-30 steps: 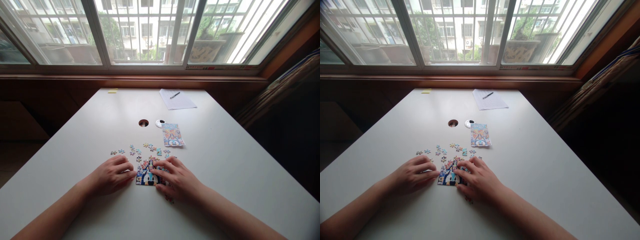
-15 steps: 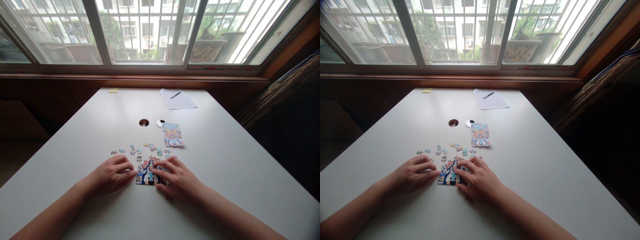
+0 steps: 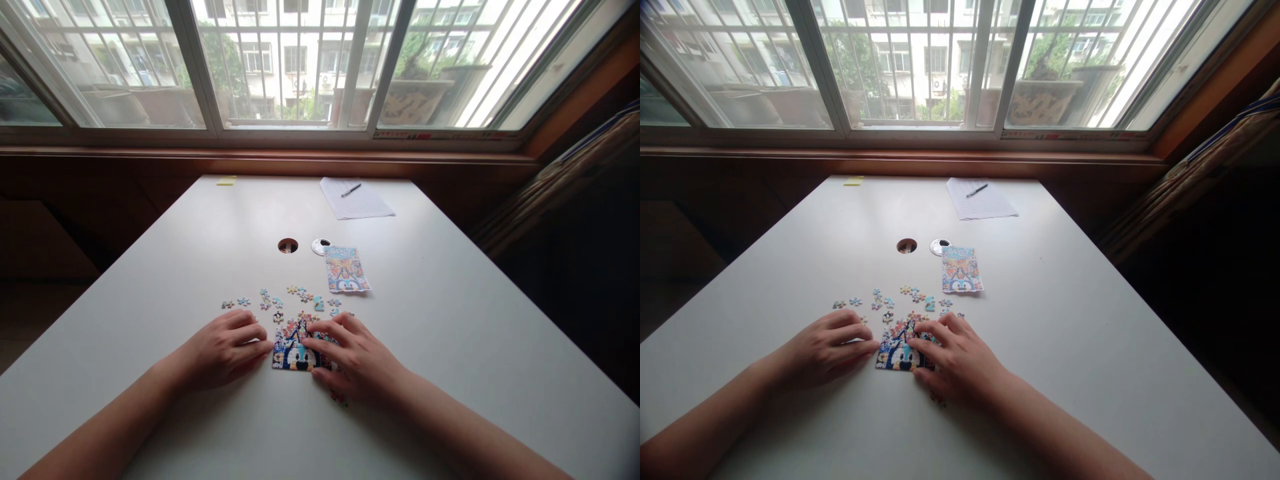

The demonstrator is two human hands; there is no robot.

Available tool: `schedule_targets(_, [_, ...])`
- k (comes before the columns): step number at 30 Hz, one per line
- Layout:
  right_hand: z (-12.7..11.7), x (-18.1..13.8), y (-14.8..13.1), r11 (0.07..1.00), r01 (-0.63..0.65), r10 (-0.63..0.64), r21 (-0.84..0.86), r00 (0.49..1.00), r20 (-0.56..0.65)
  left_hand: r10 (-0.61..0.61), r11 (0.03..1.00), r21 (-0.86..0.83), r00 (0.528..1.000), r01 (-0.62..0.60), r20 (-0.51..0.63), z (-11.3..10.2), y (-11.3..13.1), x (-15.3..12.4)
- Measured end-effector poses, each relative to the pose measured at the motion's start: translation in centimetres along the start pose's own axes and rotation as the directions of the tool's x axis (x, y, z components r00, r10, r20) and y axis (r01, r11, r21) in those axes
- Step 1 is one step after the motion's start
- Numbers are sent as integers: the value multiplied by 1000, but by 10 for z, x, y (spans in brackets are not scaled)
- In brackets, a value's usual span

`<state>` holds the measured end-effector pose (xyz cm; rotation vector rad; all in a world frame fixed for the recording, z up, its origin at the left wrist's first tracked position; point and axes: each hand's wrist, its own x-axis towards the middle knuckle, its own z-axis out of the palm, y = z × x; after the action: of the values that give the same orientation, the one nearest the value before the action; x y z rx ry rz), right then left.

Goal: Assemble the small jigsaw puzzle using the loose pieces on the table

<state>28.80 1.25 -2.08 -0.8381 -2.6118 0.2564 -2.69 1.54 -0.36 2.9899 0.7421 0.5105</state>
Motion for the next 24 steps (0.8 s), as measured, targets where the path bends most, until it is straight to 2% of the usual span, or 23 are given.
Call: schedule_targets(24, [1, -1, 1, 1000, 3, -3, 26, 1000, -22, 10, 1000, -21, 1000, -10, 8, 0, 0, 1])
